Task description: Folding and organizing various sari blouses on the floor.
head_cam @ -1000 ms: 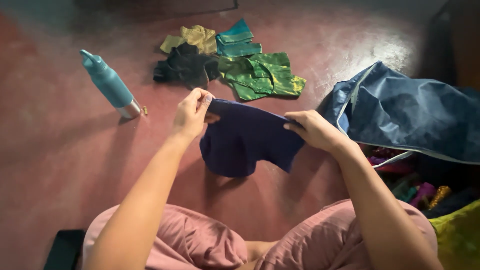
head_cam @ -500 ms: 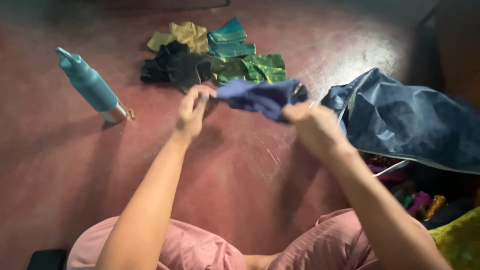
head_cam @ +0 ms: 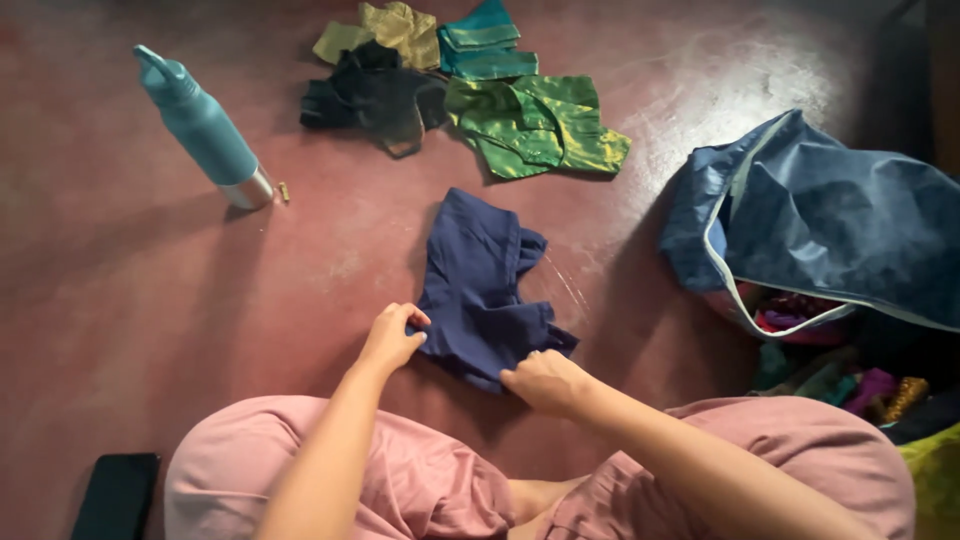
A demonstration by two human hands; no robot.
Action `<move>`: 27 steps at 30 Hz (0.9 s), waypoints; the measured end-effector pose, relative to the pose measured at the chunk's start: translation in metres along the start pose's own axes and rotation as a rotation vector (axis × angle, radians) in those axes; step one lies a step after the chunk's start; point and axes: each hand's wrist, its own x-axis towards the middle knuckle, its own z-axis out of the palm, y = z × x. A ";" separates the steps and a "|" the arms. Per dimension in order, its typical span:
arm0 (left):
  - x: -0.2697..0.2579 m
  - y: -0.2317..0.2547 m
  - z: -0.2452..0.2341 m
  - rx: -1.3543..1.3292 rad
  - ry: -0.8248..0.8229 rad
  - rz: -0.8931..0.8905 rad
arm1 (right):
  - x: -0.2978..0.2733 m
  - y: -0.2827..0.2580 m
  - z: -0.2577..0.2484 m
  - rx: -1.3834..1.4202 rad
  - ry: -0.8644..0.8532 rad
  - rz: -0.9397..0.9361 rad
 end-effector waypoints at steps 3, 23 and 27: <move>-0.005 0.007 0.000 0.069 -0.041 -0.032 | -0.017 -0.014 -0.056 0.222 -0.201 -0.010; 0.003 0.081 0.021 0.402 -0.148 0.439 | 0.007 0.100 -0.011 0.753 0.010 0.529; 0.002 0.082 0.013 0.356 -0.195 0.425 | -0.001 0.105 0.010 0.968 -0.279 0.539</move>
